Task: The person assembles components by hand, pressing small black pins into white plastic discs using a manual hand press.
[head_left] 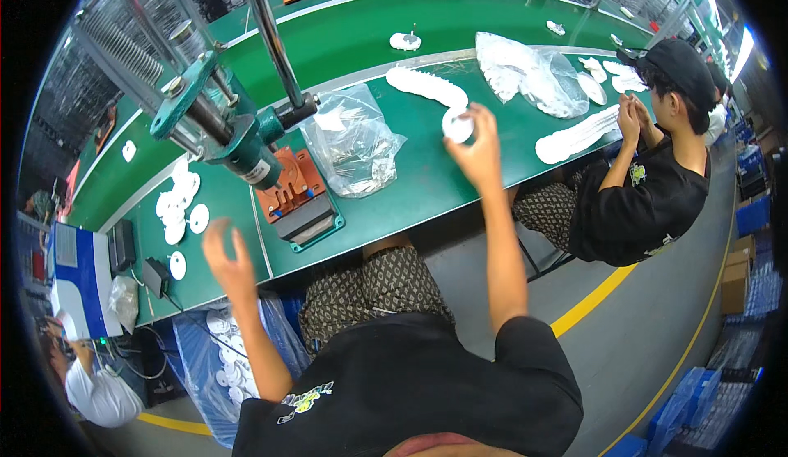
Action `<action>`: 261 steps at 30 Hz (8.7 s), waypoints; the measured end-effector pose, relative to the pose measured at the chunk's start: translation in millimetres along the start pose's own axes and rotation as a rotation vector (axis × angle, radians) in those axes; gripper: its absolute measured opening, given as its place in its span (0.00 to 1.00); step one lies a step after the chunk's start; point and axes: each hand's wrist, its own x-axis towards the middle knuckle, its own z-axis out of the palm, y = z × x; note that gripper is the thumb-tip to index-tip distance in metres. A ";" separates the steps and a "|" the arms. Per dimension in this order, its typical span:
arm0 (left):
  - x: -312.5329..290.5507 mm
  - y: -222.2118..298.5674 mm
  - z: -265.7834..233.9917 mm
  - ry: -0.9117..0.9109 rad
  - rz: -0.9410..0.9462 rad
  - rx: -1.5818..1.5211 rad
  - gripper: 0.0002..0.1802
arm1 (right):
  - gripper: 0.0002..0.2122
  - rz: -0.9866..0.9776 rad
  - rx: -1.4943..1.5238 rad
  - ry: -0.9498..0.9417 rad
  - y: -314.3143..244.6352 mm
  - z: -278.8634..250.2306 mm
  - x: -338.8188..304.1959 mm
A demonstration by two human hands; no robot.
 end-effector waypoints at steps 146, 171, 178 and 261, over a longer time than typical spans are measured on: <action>52.2 76.1 42.8 -0.077 0.217 -0.158 0.28 | 0.26 -0.185 0.099 -0.358 -190.4 59.2 -23.9; 60.9 62.6 46.3 0.030 0.420 -0.232 0.30 | 0.16 -0.222 1.187 0.347 -315.0 -8.6 73.2; -13.4 86.3 -0.3 -0.084 -0.168 -0.840 0.19 | 0.24 -0.540 0.395 -0.226 -213.4 48.3 -53.4; -27.6 21.3 1.4 -0.327 0.193 -0.285 0.31 | 0.06 0.203 0.696 -0.563 -193.8 93.6 -124.5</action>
